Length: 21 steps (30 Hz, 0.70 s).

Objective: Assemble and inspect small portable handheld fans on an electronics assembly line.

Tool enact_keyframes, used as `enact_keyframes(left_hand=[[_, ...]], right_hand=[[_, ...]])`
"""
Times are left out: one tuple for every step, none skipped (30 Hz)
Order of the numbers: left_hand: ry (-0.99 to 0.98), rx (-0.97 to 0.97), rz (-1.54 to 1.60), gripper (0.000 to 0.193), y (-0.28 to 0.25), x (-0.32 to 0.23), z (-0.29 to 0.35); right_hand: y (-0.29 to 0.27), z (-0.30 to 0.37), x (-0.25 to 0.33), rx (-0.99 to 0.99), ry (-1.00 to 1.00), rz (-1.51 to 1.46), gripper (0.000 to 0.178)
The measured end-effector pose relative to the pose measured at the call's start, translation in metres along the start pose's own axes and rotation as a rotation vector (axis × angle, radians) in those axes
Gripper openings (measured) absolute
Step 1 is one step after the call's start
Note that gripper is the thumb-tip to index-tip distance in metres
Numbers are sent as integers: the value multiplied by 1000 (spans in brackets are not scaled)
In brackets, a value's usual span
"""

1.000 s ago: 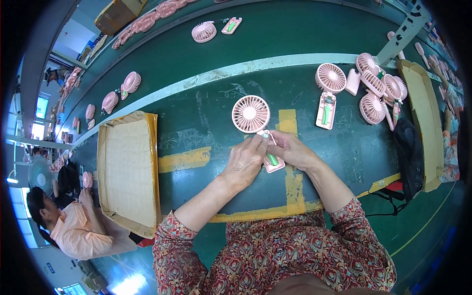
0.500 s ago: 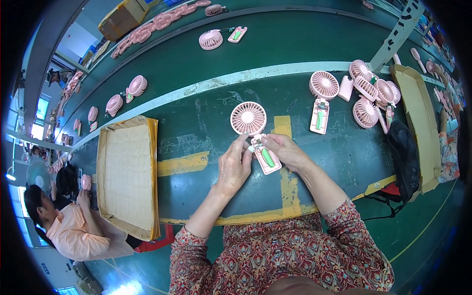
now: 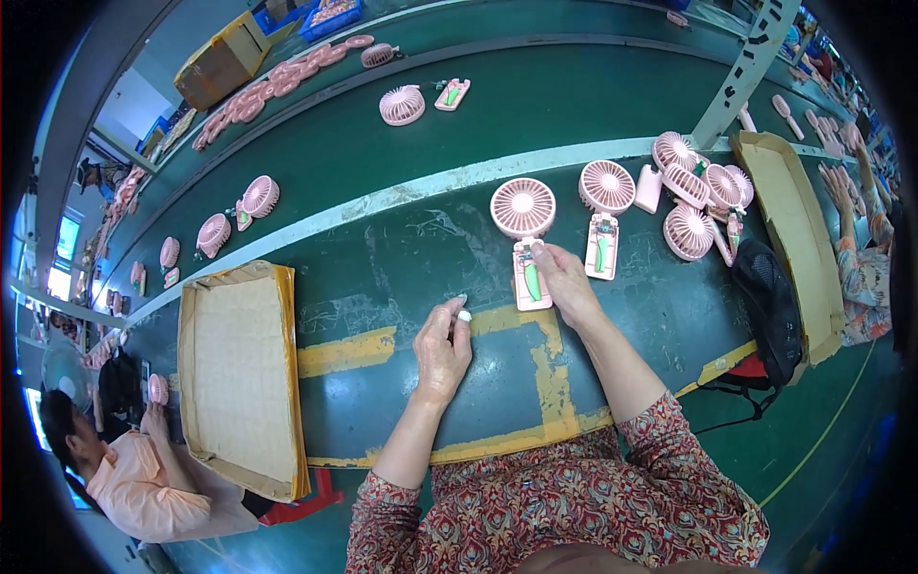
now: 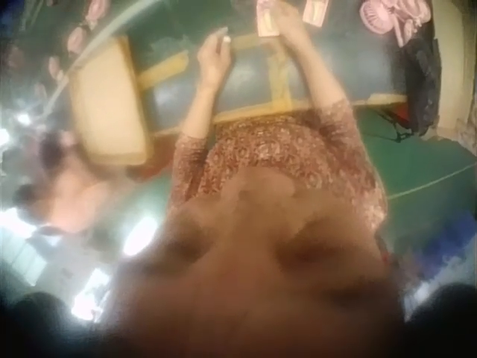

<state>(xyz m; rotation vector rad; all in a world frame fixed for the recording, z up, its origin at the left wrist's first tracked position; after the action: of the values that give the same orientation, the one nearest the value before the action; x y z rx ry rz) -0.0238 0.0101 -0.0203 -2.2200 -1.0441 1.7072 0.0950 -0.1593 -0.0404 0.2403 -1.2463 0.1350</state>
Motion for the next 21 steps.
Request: enact_keyframes(left_hand=[[6, -8, 0, 20, -1, 0, 1], [5, -24, 19, 20, -2, 0, 1], [3, -38, 38, 21, -3, 0, 2], [6, -30, 41, 21, -1, 0, 2], [11, -33, 41, 21, -2, 1, 2], [21, -38, 45, 22, -2, 1, 2], [30, -39, 51, 22, -1, 1, 2], [32, -33, 54, 22, -1, 0, 2], [23, -27, 45, 22, -1, 0, 1], [16, -19, 38, 22, -1, 0, 0], [14, -27, 50, 21, 0, 0, 0], [18, -15, 57, 21, 2, 1, 0], [19, -21, 58, 21, 1, 2, -1], [21, -27, 59, 21, 0, 2, -1], [23, -26, 57, 20, 1, 2, -2], [27, -20, 58, 20, 1, 1, -2], [15, -12, 54, 20, 1, 1, -2], [3, -5, 49, 19, 0, 1, -2], [5, -6, 48, 19, 0, 1, -2], [-3, 7, 53, 20, 0, 2, -2], [-10, 20, 57, 21, 0, 3, -3]], right_hand=[[-3, 0, 5, -66, -58, 106, 41], [-7, 1, 10, -133, -115, 211, 44], [-12, -4, 7, -156, -116, 265, 47], [-22, -11, 0, -204, -150, 302, 46], [-27, -15, -1, -248, -183, 338, 45], [-33, -17, -2, -280, -178, 359, 44], [-36, -17, 1, -305, -182, 381, 44], [-39, -18, 5, -330, -186, 402, 43], [-40, -17, 8, -363, -206, 433, 43], [-38, -12, 17, -374, -204, 474, 43], [-36, -8, 23, -386, -200, 515, 43], [-36, -10, 20, -397, -195, 503, 40], [-31, -5, 27, -425, -247, 552, 37], [-28, 0, 33, -453, -298, 601, 35], [-29, 0, 34, -463, -356, 642, 31], [-29, 2, 36, -470, -355, 640, 31], [-29, 7, 43, -547, -448, 696, 29], [-27, 14, 51, -622, -542, 752, 26], [-22, 23, 61, -627, -618, 707, 20], [-16, 28, 64, -604, -764, 666, 17], [-9, 33, 66, -578, -909, 622, 14]])
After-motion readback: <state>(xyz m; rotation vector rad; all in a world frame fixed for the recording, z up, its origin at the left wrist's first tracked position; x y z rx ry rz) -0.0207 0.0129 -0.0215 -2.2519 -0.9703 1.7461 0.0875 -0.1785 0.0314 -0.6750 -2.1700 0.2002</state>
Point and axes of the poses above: each hand's wrist, its own z-axis away from the middle knuckle, its own y-axis out of the palm, x = y × z, the point moved 4 cm from there along -z, towards the middle knuckle, and after that the axes turned 3 degrees about y, right-handed, at the moved point
